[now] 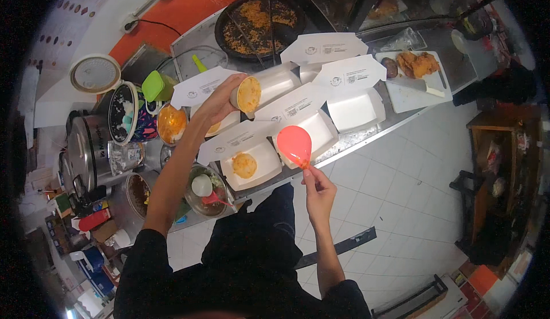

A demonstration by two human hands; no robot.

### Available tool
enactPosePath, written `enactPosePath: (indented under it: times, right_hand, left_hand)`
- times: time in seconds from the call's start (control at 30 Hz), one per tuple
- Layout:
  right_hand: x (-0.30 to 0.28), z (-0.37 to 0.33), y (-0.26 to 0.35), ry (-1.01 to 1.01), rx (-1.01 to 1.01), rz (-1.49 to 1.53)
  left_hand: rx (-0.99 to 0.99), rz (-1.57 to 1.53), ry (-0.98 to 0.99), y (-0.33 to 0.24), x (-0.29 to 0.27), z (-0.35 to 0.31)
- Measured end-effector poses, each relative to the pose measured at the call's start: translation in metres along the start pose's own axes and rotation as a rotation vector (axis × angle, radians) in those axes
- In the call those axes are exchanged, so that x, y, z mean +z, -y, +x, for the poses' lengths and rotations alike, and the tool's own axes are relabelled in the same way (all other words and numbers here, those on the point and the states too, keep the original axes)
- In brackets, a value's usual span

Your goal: Packing fried rice and chicken into cardboard takeaway containers.

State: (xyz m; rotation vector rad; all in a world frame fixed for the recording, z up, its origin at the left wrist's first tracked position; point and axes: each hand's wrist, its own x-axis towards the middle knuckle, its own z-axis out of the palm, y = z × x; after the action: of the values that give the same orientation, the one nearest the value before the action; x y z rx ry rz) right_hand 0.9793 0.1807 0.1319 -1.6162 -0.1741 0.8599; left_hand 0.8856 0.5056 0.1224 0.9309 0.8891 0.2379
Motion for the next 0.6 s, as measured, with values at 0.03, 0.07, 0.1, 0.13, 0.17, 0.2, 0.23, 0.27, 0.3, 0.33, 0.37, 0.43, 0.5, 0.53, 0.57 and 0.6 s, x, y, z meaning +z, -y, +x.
enactPosePath:
  times: [0.03, 0.07, 0.1, 0.13, 0.17, 0.2, 0.23, 0.27, 0.3, 0.33, 0.37, 0.43, 0.5, 0.53, 0.57, 0.6]
  right_hand:
    - [-0.002, 0.000, -0.001, -0.002, 0.012, -0.009]
    - [-0.004, 0.000, -0.001, -0.004, 0.023, -0.018]
    - [-0.006, 0.001, 0.000, -0.002, 0.029, -0.017]
    - [-0.011, 0.001, 0.000, -0.012, 0.030, -0.016]
    - [-0.014, 0.001, -0.001, -0.021, 0.029, -0.017]
    - [-0.017, 0.001, -0.002, -0.023, 0.033, -0.012]
    - [-0.020, 0.001, -0.003, -0.034, 0.039, -0.010]
    - [-0.022, 0.002, -0.004, -0.043, 0.044, -0.009]
    - [-0.025, 0.003, -0.005, -0.045, 0.046, -0.007]
    - [-0.026, 0.003, -0.005, -0.045, 0.055, -0.007]
    - [-0.027, 0.004, -0.005, -0.044, 0.065, -0.008]
    - [-0.026, 0.005, -0.003, -0.046, 0.062, -0.004]
    - [-0.025, 0.008, -0.002, -0.042, 0.057, -0.003]
    - [-0.025, 0.010, -0.002, -0.048, 0.053, 0.000]
    - [-0.025, 0.011, -0.002, -0.052, 0.048, 0.001]
    - [-0.025, 0.011, 0.000, -0.044, 0.048, -0.004]
  left_hand:
    - [0.068, 0.088, -0.104, 0.001, 0.002, 0.002]
    - [0.062, 0.091, -0.107, 0.002, 0.001, 0.004]
    - [0.100, 0.106, -0.167, 0.003, 0.001, 0.005]
    - [0.137, 0.129, -0.222, 0.003, 0.003, 0.007]
    - [0.133, 0.137, -0.220, 0.007, 0.001, 0.010]
    - [0.228, 0.276, -0.265, 0.012, -0.003, 0.013]
    - [0.325, 0.414, -0.306, 0.012, -0.001, 0.014]
    - [0.323, 0.418, -0.303, 0.014, 0.003, 0.013]
    - [0.361, 0.465, -0.312, 0.018, 0.007, 0.011]
    - [0.400, 0.512, -0.323, 0.020, 0.011, 0.008]
    - [0.400, 0.512, -0.325, 0.024, 0.012, 0.008]
    - [0.622, 0.913, -0.418, 0.032, 0.013, 0.011]
    - [0.639, 0.998, -0.463, 0.036, 0.014, 0.016]
    - [0.652, 1.084, -0.501, 0.038, 0.016, 0.016]
    - [0.649, 1.081, -0.509, 0.038, 0.017, 0.016]
    - [0.643, 1.069, -0.512, 0.038, 0.016, 0.016]
